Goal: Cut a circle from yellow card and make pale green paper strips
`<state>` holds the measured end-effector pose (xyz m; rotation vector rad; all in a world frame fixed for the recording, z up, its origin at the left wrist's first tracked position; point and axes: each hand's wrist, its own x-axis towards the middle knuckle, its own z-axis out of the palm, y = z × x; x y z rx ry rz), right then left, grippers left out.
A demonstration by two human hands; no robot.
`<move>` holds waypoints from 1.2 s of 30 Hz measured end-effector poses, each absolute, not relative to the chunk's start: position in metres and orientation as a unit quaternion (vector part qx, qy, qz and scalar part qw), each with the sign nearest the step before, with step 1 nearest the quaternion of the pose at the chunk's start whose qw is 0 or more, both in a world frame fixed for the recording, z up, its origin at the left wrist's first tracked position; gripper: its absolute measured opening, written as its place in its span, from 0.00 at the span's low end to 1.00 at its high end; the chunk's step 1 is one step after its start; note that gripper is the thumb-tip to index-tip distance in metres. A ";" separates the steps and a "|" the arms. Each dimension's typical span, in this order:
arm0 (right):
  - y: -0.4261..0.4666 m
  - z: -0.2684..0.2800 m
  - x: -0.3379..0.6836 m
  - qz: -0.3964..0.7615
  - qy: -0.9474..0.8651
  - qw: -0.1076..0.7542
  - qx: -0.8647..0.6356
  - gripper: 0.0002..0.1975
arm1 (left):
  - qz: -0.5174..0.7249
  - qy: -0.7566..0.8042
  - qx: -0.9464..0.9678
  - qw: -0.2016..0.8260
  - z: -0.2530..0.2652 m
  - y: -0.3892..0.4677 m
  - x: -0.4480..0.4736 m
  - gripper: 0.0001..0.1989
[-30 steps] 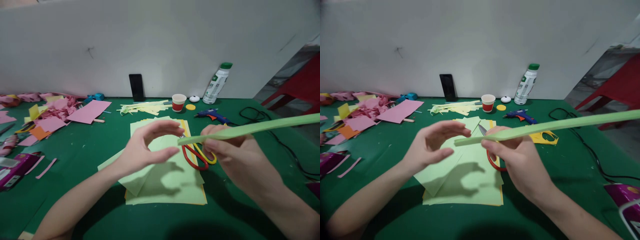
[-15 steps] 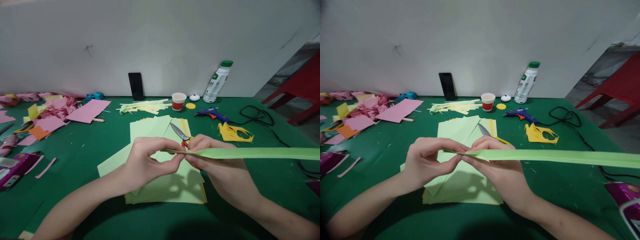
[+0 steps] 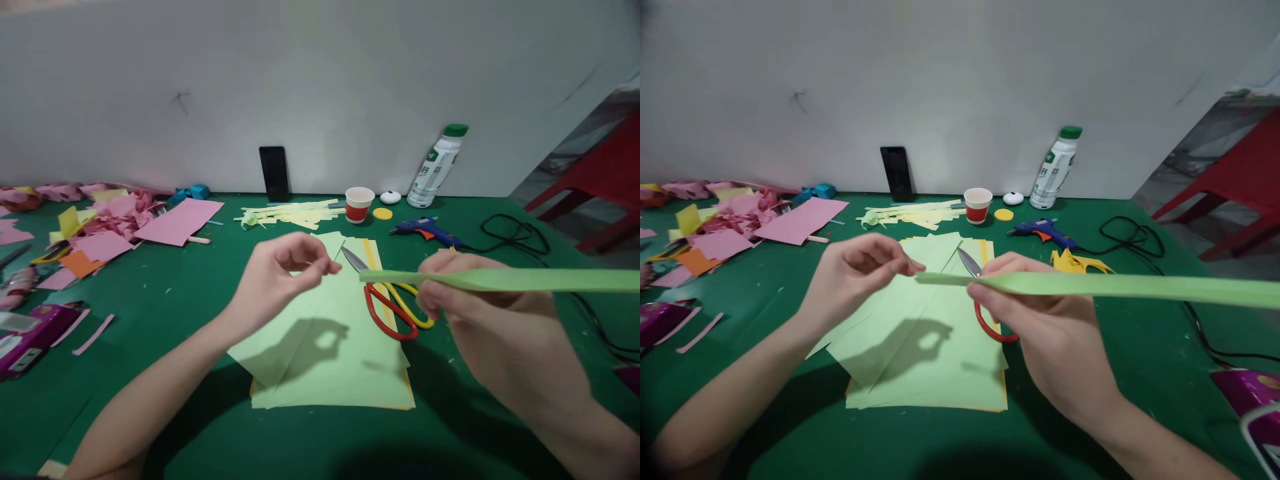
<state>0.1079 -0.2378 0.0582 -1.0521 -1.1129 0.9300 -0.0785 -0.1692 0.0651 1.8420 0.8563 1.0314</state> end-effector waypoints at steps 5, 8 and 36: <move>-0.235 0.065 0.111 0.449 -0.482 0.593 -0.464 0.09 | 0.382 0.281 0.739 0.479 0.067 -0.168 -0.080 0.05; -0.234 0.059 0.105 0.482 -0.489 0.556 -0.468 0.10 | 0.351 0.253 0.787 0.440 0.064 -0.182 -0.073 0.07; -0.234 0.058 0.103 0.546 -0.527 0.488 -0.432 0.12 | 0.231 0.275 0.835 0.416 0.072 -0.201 -0.072 0.13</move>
